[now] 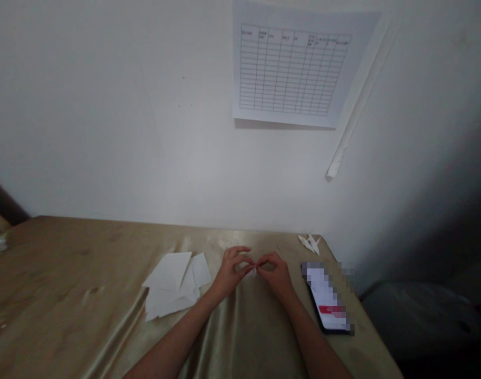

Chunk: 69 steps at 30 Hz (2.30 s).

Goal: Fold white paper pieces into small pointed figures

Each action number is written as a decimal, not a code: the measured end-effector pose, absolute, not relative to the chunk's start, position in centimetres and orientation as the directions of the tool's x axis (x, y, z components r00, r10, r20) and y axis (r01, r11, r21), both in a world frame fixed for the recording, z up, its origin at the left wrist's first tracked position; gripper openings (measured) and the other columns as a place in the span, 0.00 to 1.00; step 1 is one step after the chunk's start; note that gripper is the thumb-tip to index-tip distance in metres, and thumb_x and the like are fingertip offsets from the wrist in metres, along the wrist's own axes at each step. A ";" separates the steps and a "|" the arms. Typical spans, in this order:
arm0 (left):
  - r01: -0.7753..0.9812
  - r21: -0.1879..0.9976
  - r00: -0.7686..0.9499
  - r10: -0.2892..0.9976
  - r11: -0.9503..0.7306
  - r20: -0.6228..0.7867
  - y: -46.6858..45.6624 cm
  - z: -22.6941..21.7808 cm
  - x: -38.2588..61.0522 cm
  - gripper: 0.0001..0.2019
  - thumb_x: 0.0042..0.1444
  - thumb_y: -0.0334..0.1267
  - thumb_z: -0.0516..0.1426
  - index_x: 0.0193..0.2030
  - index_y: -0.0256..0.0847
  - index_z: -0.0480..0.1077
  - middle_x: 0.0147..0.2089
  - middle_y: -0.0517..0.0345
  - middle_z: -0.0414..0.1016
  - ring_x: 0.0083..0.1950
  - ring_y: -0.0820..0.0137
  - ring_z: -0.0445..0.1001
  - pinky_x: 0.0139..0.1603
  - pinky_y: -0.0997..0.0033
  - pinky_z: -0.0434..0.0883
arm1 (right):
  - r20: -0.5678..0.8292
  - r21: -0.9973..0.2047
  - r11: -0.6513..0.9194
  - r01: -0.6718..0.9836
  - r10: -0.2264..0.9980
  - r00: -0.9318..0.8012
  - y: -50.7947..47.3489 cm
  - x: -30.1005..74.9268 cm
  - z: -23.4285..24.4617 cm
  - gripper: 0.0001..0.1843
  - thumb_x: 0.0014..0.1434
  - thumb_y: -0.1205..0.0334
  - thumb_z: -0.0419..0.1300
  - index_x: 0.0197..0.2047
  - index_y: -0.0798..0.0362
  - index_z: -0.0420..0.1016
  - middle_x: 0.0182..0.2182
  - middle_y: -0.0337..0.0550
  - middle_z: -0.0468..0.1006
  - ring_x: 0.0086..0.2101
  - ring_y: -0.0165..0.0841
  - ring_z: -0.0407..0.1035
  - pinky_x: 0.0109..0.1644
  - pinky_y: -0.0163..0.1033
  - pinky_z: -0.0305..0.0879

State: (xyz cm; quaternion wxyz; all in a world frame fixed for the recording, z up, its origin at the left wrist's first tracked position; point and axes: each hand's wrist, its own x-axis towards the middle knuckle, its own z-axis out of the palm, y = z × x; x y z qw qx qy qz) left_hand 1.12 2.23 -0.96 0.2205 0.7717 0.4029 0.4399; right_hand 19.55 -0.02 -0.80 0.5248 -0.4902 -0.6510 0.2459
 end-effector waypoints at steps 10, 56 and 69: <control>0.433 0.678 0.309 0.805 -0.594 0.507 2.5 -1.3 0.8 0.02 0.55 0.37 0.66 0.35 0.49 0.80 0.55 0.57 0.77 0.60 0.59 0.69 0.64 0.51 0.63 | 0.378 -0.883 0.361 0.301 0.926 -0.002 0.3 19.8 -1.3 0.01 0.49 0.65 0.65 0.27 0.49 0.80 0.31 0.41 0.79 0.37 0.36 0.73 0.48 0.42 0.66; 0.381 0.759 0.251 0.849 -0.528 0.464 2.2 -0.9 0.8 0.04 0.53 0.43 0.68 0.34 0.49 0.81 0.58 0.54 0.75 0.61 0.58 0.69 0.66 0.48 0.64 | 0.504 -0.789 0.467 0.398 0.864 -0.015 0.0 20.0 -0.8 0.01 0.59 0.61 0.62 0.36 0.47 0.76 0.43 0.44 0.75 0.48 0.39 0.68 0.58 0.47 0.63; 0.400 0.735 0.241 0.837 -0.547 0.491 2.0 -0.7 1.0 0.02 0.54 0.41 0.67 0.34 0.49 0.81 0.57 0.54 0.77 0.61 0.59 0.71 0.64 0.50 0.66 | 0.369 -0.902 0.341 0.265 0.927 0.061 0.1 19.4 -1.3 0.12 0.55 0.55 0.66 0.43 0.48 0.78 0.36 0.41 0.80 0.40 0.38 0.74 0.49 0.43 0.69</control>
